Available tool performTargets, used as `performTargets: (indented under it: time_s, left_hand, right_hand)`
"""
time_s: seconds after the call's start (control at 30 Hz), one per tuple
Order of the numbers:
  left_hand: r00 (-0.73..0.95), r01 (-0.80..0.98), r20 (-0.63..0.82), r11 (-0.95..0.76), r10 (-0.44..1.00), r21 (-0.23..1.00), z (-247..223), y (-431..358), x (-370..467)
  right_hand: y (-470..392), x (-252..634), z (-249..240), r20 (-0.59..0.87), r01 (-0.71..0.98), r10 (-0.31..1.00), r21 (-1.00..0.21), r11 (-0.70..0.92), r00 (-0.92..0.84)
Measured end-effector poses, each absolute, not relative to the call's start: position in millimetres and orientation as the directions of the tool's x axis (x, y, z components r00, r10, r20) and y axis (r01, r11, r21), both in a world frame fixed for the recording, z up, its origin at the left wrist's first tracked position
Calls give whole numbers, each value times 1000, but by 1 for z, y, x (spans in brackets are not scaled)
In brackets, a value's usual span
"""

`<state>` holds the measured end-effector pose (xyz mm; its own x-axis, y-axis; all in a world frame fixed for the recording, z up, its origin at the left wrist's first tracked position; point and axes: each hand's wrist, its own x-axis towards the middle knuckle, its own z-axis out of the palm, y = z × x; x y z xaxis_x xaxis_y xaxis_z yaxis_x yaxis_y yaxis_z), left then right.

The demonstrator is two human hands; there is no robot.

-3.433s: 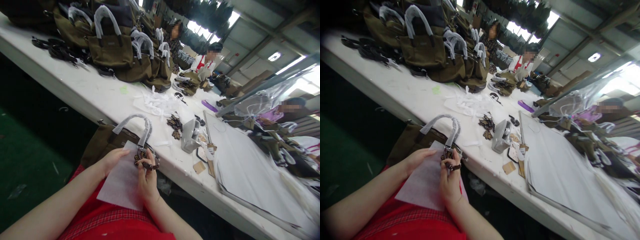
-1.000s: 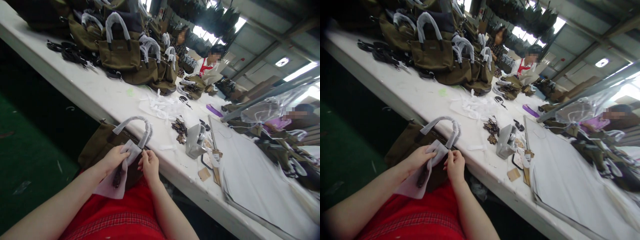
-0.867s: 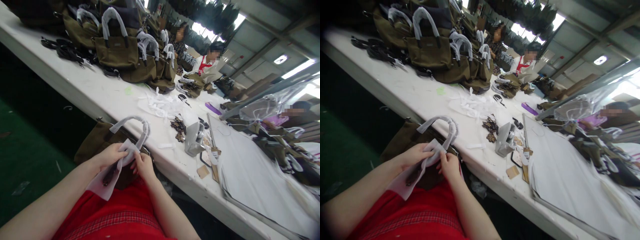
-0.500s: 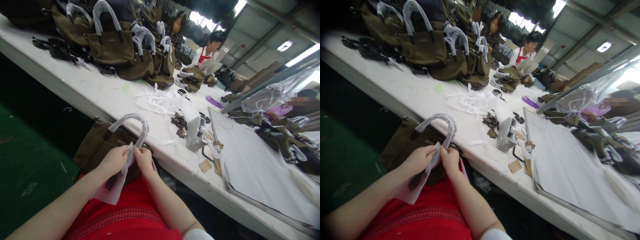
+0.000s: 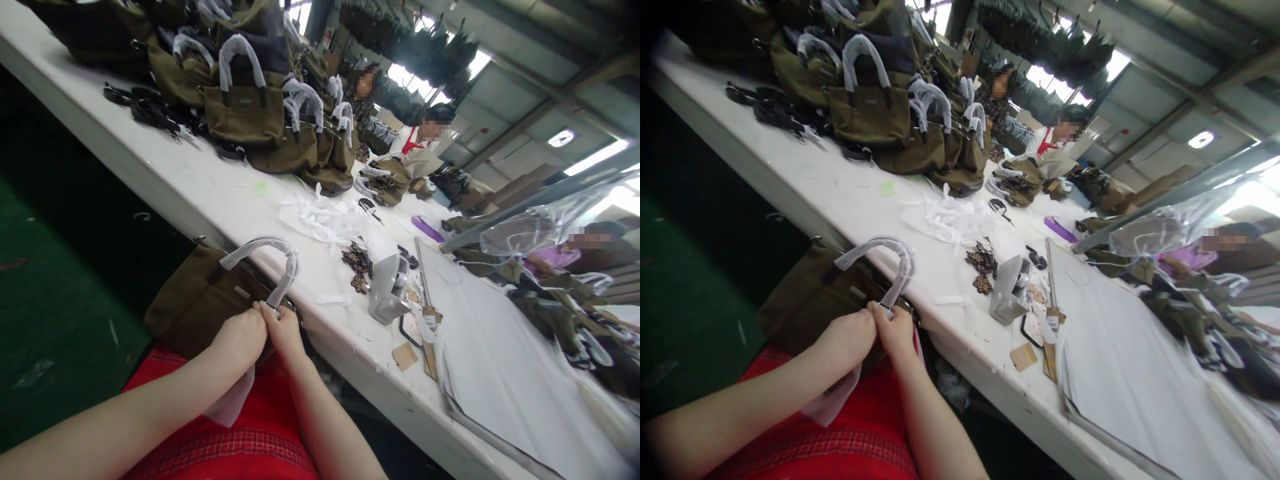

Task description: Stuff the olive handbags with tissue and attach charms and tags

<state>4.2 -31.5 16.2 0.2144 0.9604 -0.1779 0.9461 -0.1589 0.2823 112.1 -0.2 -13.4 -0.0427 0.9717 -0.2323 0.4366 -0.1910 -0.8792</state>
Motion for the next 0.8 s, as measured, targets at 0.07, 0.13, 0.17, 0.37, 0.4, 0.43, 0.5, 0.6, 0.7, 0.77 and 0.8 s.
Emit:
performTargets:
  time_s: [0.07, 0.13, 0.17, 0.37, 0.4, 0.43, 0.5, 0.6, 0.7, 0.77, 0.8]
  left_hand:
    - [230, 930, -175, -164, 957, 328, 19, -31, 0]
    - [255, 898, -164, -170, 953, 406, 21, -29, -10]
    - [263, 870, -165, -159, 951, 467, 20, -28, -17]
    - [313, 475, -299, 124, 901, 871, -4, -37, -64]
    - [329, 357, -333, 211, 883, 910, -9, -42, -69]
    - [341, 250, -362, 287, 868, 925, -13, -47, -74]
    - [323, 164, -388, 353, 863, 921, -17, -56, -80]
    - [269, 98, -391, 379, 880, 920, -14, -62, -87]
    - [319, -57, -409, 449, 855, 892, -1, -58, -92]
    - [371, -30, -379, 419, 848, 908, 6, -54, -91]
    - [370, 43, -360, 371, 857, 928, 8, -52, -88]
  right_hand:
    - [0, 113, -14, -268, 422, 962, -878, -227, -40]
    - [0, 113, -19, -264, 407, 964, -884, -228, -34]
    - [-1, 112, -23, -246, 398, 969, -892, -214, -29]
    - [-7, 103, -44, -214, 207, 977, -956, -210, 2]
    - [-8, 101, -45, -234, 165, 972, -959, -232, 9]
    - [-8, 100, -45, -251, 133, 968, -959, -251, 17]
    - [-8, 98, -45, -266, 101, 963, -958, -268, 30]
    - [-8, 97, -45, -253, 91, 967, -963, -255, 33]
    - [-8, 97, -48, -232, 102, 972, -967, -235, 34]
    - [-8, 97, -49, -223, 115, 974, -967, -226, 37]
    - [-8, 97, -50, -219, 119, 975, -968, -222, 36]
